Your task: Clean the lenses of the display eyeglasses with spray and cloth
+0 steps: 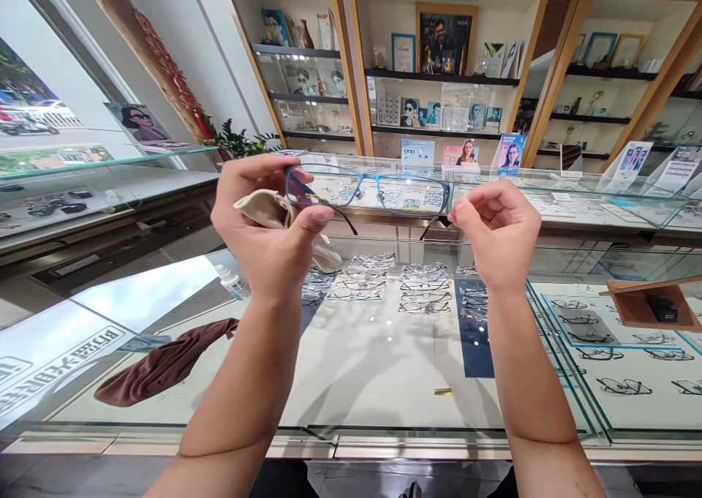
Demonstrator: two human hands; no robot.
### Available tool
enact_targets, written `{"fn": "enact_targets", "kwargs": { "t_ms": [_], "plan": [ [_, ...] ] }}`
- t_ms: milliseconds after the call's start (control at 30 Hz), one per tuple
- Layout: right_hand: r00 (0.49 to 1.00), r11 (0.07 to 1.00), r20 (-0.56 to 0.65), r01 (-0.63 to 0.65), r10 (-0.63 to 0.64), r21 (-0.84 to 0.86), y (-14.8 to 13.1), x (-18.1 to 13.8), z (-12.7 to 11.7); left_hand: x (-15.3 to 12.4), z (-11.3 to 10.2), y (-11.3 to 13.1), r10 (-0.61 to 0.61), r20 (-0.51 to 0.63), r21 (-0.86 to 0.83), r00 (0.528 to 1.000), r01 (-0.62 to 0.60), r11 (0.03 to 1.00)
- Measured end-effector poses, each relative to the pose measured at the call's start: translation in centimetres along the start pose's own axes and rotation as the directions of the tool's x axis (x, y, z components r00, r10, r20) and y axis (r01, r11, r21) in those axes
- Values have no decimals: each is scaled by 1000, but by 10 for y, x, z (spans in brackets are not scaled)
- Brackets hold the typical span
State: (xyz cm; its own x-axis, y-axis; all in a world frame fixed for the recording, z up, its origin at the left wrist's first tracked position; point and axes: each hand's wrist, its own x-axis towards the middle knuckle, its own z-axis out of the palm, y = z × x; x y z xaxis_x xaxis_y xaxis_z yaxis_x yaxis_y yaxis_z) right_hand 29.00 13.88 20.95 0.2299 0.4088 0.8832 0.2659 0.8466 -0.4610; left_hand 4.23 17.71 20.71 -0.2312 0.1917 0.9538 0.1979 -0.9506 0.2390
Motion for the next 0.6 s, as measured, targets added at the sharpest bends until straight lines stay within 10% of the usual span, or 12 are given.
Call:
{"fn": "enact_targets", "kwargs": {
  "t_ms": [600],
  "plan": [
    [1000, 999, 5, 0, 0, -40, -7, -2, 7, 3, -6, -14, -53, 14, -46, 998, 54, 998]
  ]
}}
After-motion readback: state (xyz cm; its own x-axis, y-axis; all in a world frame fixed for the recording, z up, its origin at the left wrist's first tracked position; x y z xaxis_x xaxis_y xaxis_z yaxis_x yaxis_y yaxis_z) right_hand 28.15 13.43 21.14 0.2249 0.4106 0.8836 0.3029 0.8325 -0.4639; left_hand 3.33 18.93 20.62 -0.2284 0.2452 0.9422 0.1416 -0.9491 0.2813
